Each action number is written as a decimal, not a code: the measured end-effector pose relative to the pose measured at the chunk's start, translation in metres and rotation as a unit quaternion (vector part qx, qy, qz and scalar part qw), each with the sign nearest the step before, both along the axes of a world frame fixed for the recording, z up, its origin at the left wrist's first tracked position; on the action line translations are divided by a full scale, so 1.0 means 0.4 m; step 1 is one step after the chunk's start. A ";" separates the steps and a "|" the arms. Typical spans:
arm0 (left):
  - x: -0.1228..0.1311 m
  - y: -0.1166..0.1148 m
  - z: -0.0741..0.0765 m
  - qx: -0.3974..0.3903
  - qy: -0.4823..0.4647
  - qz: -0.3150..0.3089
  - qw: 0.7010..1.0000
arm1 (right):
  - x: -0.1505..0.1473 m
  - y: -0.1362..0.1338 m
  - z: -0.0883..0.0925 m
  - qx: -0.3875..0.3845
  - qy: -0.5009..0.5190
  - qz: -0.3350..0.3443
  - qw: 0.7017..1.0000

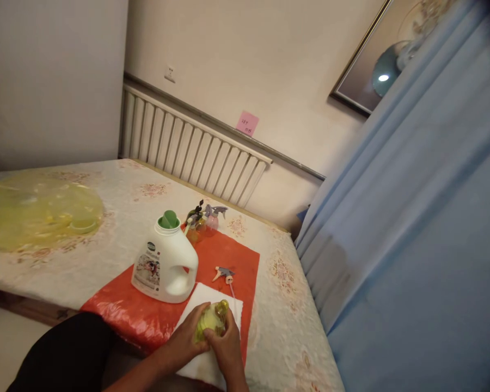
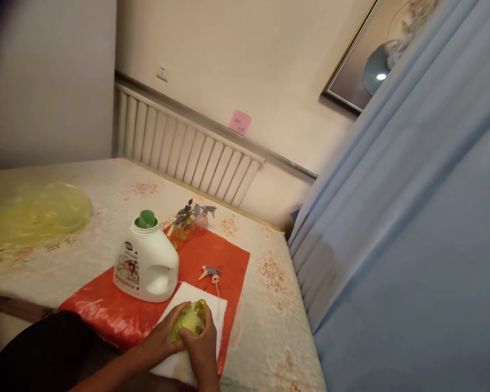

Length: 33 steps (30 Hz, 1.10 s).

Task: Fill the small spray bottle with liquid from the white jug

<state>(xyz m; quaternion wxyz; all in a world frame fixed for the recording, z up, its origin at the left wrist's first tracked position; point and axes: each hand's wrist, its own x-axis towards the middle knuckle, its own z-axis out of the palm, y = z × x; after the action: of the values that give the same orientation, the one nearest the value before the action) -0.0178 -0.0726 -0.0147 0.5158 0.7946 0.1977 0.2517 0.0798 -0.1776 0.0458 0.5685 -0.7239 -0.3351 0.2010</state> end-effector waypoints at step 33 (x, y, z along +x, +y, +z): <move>-0.006 0.001 -0.009 -0.002 -0.025 -0.005 1.000 | -0.004 -0.001 -0.004 0.001 0.000 0.003 1.000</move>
<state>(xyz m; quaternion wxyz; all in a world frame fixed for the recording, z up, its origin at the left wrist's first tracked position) -0.0204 -0.0721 -0.0181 0.5237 0.7879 0.1813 0.2684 0.0784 -0.1782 0.0440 0.5683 -0.7225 -0.3376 0.2028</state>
